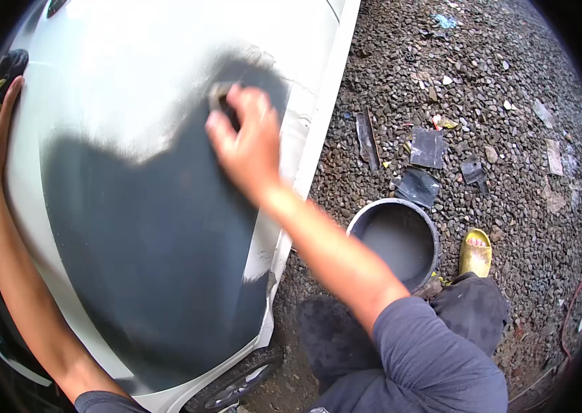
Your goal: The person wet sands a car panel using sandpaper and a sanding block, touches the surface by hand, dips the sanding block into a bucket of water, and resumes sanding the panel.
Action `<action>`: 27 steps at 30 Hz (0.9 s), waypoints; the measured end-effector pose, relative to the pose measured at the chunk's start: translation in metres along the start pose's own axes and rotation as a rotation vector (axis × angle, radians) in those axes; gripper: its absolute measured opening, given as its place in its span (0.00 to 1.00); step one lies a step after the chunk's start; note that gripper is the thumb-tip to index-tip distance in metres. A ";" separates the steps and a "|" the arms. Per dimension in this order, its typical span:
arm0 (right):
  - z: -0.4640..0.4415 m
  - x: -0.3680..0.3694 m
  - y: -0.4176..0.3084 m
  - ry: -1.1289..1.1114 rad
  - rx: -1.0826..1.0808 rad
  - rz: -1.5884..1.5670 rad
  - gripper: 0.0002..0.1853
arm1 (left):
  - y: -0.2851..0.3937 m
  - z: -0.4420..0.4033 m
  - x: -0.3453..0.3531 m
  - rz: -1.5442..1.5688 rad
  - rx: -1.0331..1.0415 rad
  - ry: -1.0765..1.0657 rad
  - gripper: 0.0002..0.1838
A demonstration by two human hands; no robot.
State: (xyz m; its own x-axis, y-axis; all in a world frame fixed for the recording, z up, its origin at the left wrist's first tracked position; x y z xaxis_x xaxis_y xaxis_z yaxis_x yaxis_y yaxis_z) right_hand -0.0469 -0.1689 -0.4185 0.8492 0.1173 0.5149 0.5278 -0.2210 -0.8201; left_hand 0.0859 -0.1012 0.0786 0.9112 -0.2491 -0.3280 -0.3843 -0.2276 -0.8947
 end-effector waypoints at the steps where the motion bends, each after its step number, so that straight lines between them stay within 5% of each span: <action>1: 0.037 -0.003 -0.013 -0.036 -0.083 0.043 0.25 | 0.004 -0.002 -0.002 0.059 -0.053 0.021 0.27; 4: 0.080 -0.018 -0.041 -0.139 -0.134 -0.031 0.27 | 0.012 -0.007 -0.008 0.147 -0.117 0.068 0.32; 6: 0.047 -0.009 -0.020 -0.067 -0.225 0.015 0.26 | 0.006 -0.001 -0.002 -0.041 0.059 0.068 0.32; 10: -0.070 0.009 0.043 0.050 0.170 0.026 0.23 | 0.011 -0.001 -0.005 -0.074 0.056 0.064 0.32; 13: -0.028 0.000 0.014 0.021 0.145 0.050 0.24 | 0.022 -0.009 -0.011 0.165 -0.138 0.085 0.31; 17: 0.090 -0.021 -0.034 -0.127 -0.028 0.010 0.28 | 0.032 -0.012 -0.017 0.130 -0.085 0.128 0.31; 20: 0.046 -0.012 -0.010 -0.048 -0.058 0.002 0.27 | 0.029 -0.009 -0.016 0.140 -0.087 0.120 0.31; 23: -0.039 -0.001 0.041 0.028 0.211 0.136 0.25 | 0.033 -0.009 -0.018 0.143 -0.102 0.129 0.31; 27: 0.000 -0.004 0.003 -0.047 0.232 0.059 0.24 | 0.031 -0.010 -0.020 0.063 -0.073 0.161 0.32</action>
State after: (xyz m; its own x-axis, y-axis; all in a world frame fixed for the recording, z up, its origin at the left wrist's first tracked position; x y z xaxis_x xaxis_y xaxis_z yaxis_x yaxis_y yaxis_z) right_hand -0.0487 -0.1695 -0.4229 0.8754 0.1573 0.4570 0.4629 -0.0011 -0.8864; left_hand 0.0545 -0.1129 0.0605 0.8517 -0.4114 -0.3245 -0.4550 -0.2734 -0.8475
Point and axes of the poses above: each hand's wrist, its own z-axis away from the middle knuckle, its own x-axis out of the palm, y = z × x, the point moved 6 cm from there along -z, towards the middle knuckle, and after that the axes turned 11 degrees about y, right-handed, at the moved point
